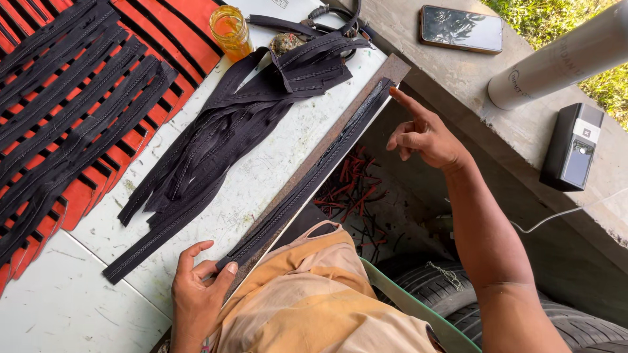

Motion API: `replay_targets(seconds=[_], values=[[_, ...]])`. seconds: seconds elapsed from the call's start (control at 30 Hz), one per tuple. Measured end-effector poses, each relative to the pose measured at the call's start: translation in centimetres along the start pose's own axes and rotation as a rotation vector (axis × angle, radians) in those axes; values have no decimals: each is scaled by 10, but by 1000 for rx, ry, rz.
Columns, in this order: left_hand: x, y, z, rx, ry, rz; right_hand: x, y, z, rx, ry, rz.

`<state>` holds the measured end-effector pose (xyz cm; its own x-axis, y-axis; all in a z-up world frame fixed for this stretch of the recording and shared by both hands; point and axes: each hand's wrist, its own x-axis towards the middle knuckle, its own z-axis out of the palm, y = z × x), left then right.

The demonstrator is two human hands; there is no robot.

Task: The person repeatedly applies a viscous substance from a small jar onto black zipper strips laid on a white table using a small brush. The person holds each zipper strip in place with the left hand while brushing the substance along its length with the right hand, then places the treated strip back on the table.

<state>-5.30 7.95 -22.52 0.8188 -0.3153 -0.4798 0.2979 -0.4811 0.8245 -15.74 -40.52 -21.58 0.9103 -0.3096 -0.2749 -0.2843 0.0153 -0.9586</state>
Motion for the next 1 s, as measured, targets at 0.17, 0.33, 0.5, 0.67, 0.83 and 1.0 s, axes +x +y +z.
replay_targets(seconds=[0.17,0.33,0.5,0.67,0.83,1.0], values=[[2,2,1,-19,11,-51,4,-12,7,-194,37,121],[-1,3,0,23,35,-57,-2,-24,27,-561,49,205],[-3,4,0,17,35,-20,-15,-26,50,-861,16,132],[-5,0,-1,-24,34,13,-29,-29,73,-959,-7,35],[-4,-5,-3,-41,9,73,-42,-32,99,-1252,-32,190],[-7,-7,-4,-25,-20,91,-53,-34,124,-1392,-139,18]])
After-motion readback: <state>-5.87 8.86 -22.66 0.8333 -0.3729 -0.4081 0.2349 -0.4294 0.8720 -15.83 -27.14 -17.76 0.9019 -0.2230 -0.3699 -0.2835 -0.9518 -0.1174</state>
